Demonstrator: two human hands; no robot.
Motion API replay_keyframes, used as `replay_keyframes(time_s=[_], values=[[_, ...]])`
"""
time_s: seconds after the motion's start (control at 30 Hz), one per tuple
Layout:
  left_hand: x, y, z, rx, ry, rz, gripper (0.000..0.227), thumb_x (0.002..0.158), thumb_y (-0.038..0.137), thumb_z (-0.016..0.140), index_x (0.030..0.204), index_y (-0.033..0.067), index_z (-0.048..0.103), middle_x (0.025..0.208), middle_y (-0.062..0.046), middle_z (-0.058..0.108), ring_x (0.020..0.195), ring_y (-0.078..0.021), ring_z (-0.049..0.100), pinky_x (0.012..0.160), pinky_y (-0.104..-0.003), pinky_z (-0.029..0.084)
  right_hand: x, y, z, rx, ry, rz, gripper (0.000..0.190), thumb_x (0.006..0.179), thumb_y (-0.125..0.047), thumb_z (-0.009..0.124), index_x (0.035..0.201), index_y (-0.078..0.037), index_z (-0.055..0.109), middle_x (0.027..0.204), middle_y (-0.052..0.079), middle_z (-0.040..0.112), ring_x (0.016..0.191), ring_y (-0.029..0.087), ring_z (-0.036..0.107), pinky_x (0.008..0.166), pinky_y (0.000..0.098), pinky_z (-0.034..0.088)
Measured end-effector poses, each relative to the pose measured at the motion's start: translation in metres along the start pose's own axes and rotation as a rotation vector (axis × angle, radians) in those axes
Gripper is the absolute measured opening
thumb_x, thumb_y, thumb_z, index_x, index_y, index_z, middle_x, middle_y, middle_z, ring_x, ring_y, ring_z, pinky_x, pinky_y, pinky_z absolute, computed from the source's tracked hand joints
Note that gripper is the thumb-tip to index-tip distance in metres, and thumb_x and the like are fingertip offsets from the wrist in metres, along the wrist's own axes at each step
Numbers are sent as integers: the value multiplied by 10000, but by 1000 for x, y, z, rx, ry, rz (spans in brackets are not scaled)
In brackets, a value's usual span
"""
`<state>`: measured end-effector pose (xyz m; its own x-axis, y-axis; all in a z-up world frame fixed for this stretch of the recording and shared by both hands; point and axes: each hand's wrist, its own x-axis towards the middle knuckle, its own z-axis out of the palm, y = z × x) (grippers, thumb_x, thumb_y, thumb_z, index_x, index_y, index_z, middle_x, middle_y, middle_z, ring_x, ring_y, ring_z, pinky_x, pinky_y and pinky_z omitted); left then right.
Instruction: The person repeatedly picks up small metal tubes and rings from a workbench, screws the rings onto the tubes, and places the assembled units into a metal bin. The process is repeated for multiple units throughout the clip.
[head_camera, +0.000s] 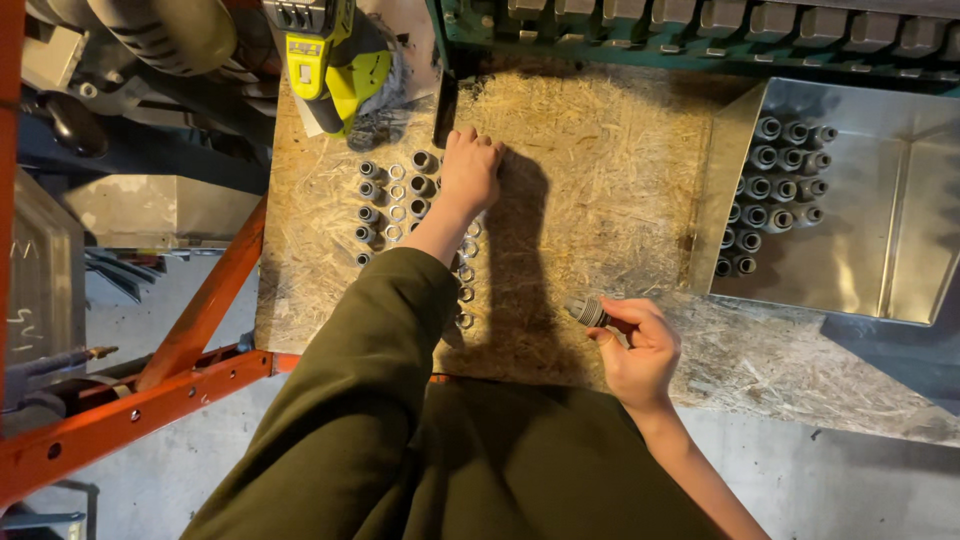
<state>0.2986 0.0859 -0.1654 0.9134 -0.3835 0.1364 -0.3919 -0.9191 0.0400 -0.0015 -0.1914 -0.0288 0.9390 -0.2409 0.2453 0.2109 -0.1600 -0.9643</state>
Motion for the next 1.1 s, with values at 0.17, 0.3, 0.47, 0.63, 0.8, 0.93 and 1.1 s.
replay_keyframes(time_s=[0.17,0.3,0.47,0.63,0.8,0.93,1.1], values=[[-5,-11,25,-26,-10,12,390,721,273,812,1110,252,811,997,-20,824,1078,-307,650,953,-491,474,2,2,4,-44,-29,2,380,877,-38,1044,1157,129,847,1097,277,783,1019,376,867,854,430,719],[-32,12,-57,-133,1,-65,1039,688,242,952,1654,156,581,1270,-90,789,1218,-335,687,1051,-484,490,4,3,2,-13,-35,41,391,920,-42,1012,1220,132,831,1148,260,763,1091,343,850,901,435,715],[-129,82,-153,-1056,-86,-91,589,846,413,941,1343,137,785,1084,-146,826,1071,-409,809,962,-552,624,3,16,2,9,-70,188,374,944,-72,1009,1238,100,856,1134,236,791,1038,212,793,898,382,700],[-207,136,-174,-1480,3,-118,560,898,195,1011,1427,101,852,1178,-162,836,1056,-342,845,940,-436,698,1,6,20,109,-177,289,345,990,-34,957,1296,96,862,1108,223,795,978,192,789,817,340,706],[-221,143,-178,-1374,217,-152,424,936,264,999,1342,176,913,1037,-32,853,910,-209,852,855,-326,707,-5,-9,23,104,-222,304,358,942,-9,996,1269,91,887,1099,188,800,965,159,760,786,330,712],[-225,154,-187,-1433,208,-137,370,916,201,999,1240,63,887,896,-120,808,781,-232,838,758,-363,700,-7,-26,14,-152,-191,93,288,872,-140,1070,1130,-73,959,995,127,857,878,204,827,731,301,663],[-231,179,-185,-1646,85,-348,254,938,124,980,1110,-28,873,724,-132,794,645,-167,814,604,-304,672,-12,-43,4,-157,-129,-68,219,938,-161,1026,1103,-35,958,917,169,830,805,243,791,733,369,661]])
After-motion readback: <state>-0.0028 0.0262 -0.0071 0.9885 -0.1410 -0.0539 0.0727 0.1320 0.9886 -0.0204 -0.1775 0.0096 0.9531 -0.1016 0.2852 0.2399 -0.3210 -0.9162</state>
